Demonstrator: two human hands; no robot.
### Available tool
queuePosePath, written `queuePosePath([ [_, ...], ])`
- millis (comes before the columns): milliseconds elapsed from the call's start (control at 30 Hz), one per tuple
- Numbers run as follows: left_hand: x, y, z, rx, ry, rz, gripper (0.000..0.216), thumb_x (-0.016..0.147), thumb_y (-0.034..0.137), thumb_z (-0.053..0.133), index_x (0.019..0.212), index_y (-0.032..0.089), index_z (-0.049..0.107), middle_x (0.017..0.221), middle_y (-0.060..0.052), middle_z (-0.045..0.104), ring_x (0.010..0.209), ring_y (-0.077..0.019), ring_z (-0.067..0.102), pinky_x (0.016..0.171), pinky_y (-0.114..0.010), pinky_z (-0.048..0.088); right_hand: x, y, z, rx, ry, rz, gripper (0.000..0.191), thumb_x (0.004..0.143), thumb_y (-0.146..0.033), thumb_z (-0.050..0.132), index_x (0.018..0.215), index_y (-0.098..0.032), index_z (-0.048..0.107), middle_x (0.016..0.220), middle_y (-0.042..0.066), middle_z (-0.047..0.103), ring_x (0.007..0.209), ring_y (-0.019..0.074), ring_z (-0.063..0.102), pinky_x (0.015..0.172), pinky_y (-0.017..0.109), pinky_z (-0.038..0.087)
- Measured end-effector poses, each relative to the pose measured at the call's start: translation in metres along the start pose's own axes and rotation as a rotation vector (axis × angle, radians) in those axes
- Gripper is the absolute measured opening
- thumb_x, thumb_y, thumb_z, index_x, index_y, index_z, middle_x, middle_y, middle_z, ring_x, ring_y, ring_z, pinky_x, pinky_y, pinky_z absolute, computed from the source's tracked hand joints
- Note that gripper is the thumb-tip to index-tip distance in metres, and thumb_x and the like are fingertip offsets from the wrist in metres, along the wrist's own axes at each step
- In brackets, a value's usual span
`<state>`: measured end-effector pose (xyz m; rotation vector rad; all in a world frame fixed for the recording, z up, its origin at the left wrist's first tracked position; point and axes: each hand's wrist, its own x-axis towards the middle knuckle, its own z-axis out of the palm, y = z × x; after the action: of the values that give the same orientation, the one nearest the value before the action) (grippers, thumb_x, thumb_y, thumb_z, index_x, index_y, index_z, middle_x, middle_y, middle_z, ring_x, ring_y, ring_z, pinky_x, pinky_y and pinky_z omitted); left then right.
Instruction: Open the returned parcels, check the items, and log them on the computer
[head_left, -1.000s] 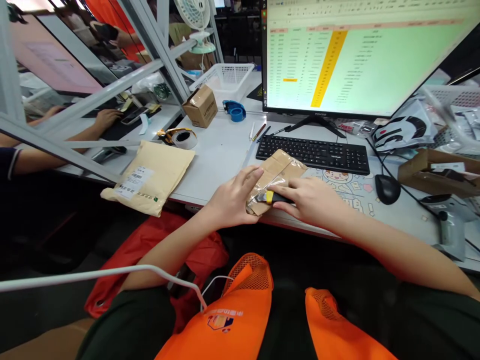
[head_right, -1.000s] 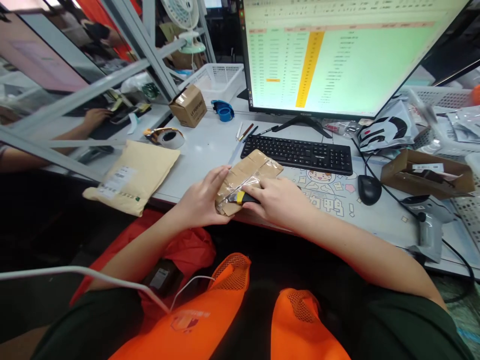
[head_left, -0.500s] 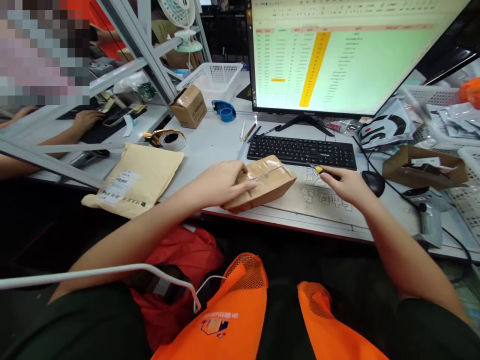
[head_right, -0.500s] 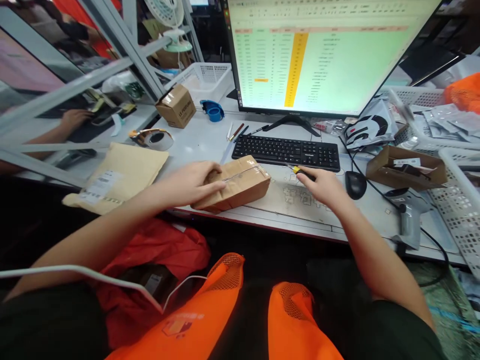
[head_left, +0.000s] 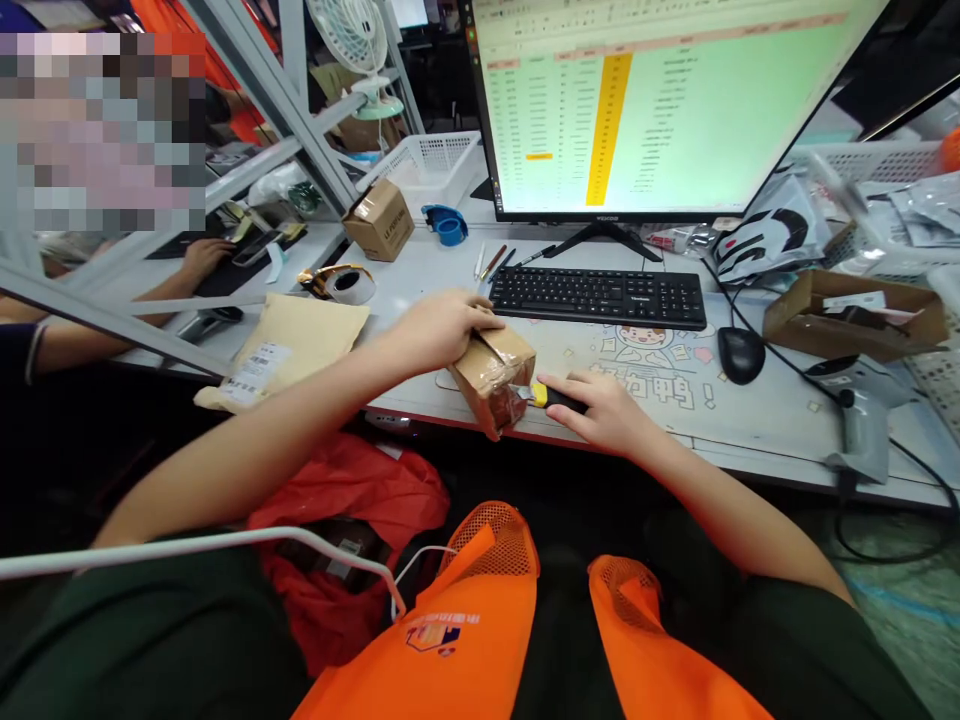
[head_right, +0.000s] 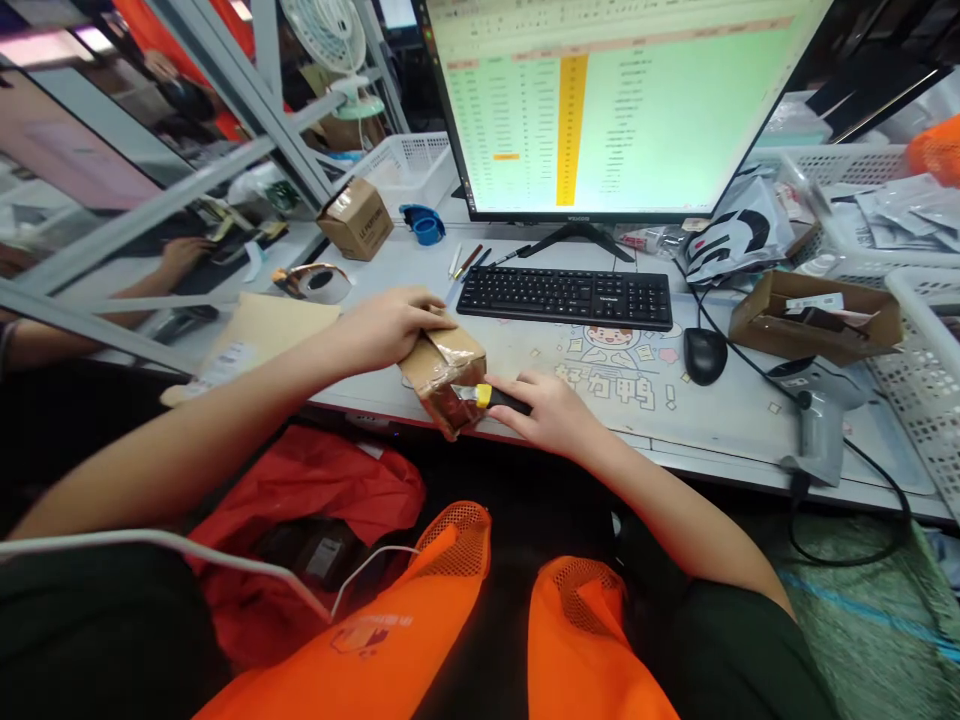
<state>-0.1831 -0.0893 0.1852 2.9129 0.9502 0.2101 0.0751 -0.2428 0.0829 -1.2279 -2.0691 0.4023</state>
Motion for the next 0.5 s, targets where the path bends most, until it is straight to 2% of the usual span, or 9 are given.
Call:
queuePosePath([
  [100,-0.016,0.012,0.009,-0.103,0.226,-0.194,0.037,0.088,0.02,0.047,0.103,0.019,0.081,0.12,-0.013,0.073,0.111,-0.0275,0.069,0.105,-0.044,0.056,-0.003,0.002,0.0,-0.153,0.008,-0.061,0.049,0.106,-0.054,0.055,0.142,-0.025,0.071,0.091,0.008,0.07,0.081,0.0214,0.065,0.076,0.033,0.051],
  [167,-0.033,0.025,0.014,-0.192,0.287,-0.21,0.031,0.09,0.022,0.048,0.098,0.018,0.078,0.115,-0.013,0.074,0.111,-0.027,0.07,0.108,-0.045,0.056,-0.004,0.003,0.001,-0.21,0.027,-0.1,0.05,0.106,-0.055,0.054,0.142,-0.025,0.071,0.091,0.008,0.068,0.079,0.0215,0.062,0.075,0.034,0.049],
  [267,-0.061,0.05,0.022,-0.268,0.267,-0.15,0.035,0.096,0.039,0.056,0.117,0.018,0.074,0.136,-0.015,0.071,0.138,-0.0345,0.059,0.122,-0.057,0.043,-0.005,0.002,0.001,-0.278,0.054,-0.127,0.049,0.107,-0.054,0.052,0.142,-0.024,0.072,0.09,0.008,0.068,0.08,0.0217,0.061,0.076,0.035,0.047],
  [367,-0.079,0.073,0.038,-0.133,0.233,-0.176,0.082,0.082,0.065,0.076,0.148,0.02,0.059,0.161,-0.02,0.052,0.158,-0.0499,0.03,0.124,-0.079,0.015,-0.008,0.0,-0.001,-0.341,0.094,-0.132,0.049,0.108,-0.052,0.052,0.141,-0.023,0.072,0.089,0.008,0.068,0.08,0.0217,0.06,0.077,0.035,0.045],
  [433,-0.081,0.081,0.051,-0.044,0.271,-0.199,0.091,0.078,0.067,0.079,0.153,0.021,0.055,0.164,-0.021,0.049,0.159,-0.0519,0.027,0.123,-0.081,0.008,-0.011,0.0,-0.002,-0.389,0.117,-0.16,0.049,0.108,-0.053,0.052,0.139,-0.022,0.073,0.088,0.009,0.068,0.079,0.0213,0.059,0.076,0.036,0.045],
  [500,-0.078,0.081,0.062,-0.008,0.352,-0.183,0.079,0.083,0.059,0.075,0.15,0.02,0.058,0.161,-0.021,0.053,0.157,-0.0477,0.035,0.126,-0.074,0.015,-0.013,0.001,-0.002,-0.444,0.114,-0.197,0.049,0.107,-0.054,0.052,0.138,-0.023,0.074,0.087,0.008,0.067,0.077,0.0207,0.057,0.075,0.036,0.044],
])
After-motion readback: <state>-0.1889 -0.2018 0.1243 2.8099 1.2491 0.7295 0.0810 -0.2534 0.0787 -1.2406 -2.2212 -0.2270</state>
